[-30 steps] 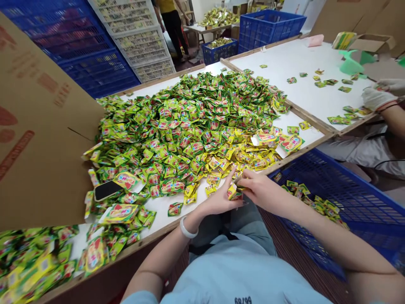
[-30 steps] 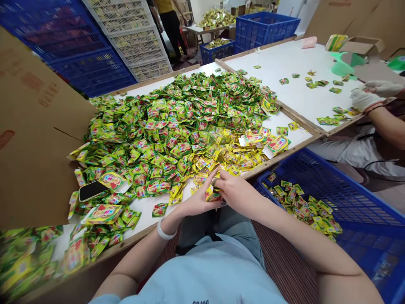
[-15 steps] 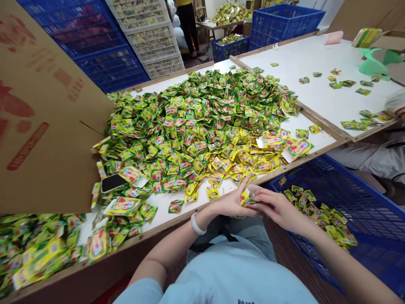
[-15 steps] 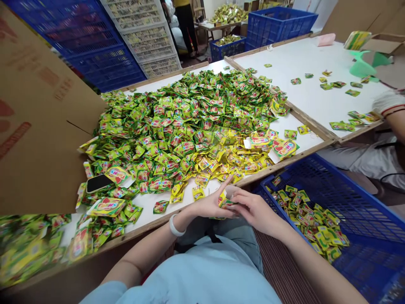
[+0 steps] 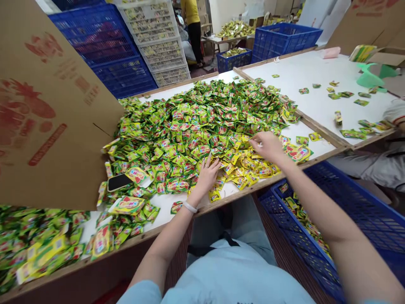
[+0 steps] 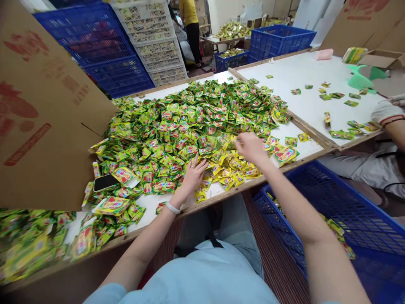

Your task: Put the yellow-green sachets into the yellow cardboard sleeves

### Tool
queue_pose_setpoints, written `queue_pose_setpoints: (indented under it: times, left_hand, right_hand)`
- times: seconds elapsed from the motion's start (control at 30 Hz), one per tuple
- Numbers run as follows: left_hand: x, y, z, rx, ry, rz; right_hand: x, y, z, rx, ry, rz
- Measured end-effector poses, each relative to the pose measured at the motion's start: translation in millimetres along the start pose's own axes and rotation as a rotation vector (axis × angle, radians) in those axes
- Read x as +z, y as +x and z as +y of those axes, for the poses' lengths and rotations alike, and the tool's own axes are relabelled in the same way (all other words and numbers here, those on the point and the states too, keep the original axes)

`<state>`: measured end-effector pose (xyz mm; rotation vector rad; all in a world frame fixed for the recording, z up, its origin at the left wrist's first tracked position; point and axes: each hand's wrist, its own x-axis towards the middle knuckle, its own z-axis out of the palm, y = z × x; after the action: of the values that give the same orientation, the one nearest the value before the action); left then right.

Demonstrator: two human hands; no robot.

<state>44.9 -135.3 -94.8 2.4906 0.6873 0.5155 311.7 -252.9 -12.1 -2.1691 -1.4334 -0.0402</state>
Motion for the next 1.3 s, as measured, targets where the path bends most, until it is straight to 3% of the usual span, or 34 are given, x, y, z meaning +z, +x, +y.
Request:
queue_pose_setpoints:
  times: [0.03,0.1,0.2,0.3,0.43,0.6,0.7,0.8,0.97,1.17,1.3]
  left_hand:
    - [0.4,-3,2,-0.058,-0.131,0.064]
    - [-1.7,-10,5,-0.191,-0.374,0.174]
    - [-10.4,-25,8,-0.346,-0.673,0.240]
    - [-20.1,-38,10,-0.460,-1.002,0.229]
    - [-23.8,-43,17,-0.580,-1.318,0.292]
    - [-13.2,-38,41,-0.581,-1.410,0.355]
    - [-7.6,-38,60,-0.537,-1.514,0.343]
    - [-4.0,-36,72,-0.521,-1.459,0.386]
    - [6.4,-26,73,-0.517,-1.269,0.464]
    - [33.6,-11,92,-0.302,-1.073,0.267]
    - [50.0,35,105,-0.087,-0.692,0.173]
  right_hand:
    - [23,4,-23,0.002,0.010,-0.111]
    - [61,11,-56,0.028,0.024,-0.190]
    - [88,13,-72,0.089,0.066,-0.199]
    - [89,10,-61,0.119,0.166,-0.191]
    - [74,-11,-51,0.148,0.356,-0.166]
    - [69,-58,-86,0.251,1.141,-0.095]
    - [77,-77,-109,0.297,1.321,-0.075]
    - [85,-88,-117,0.335,1.264,-0.047]
    - [83,-105,-106,0.277,1.113,-0.041]
    - [66,-123,-72,0.355,1.323,-0.124]
    - [54,-141,-32,0.531,1.357,0.079]
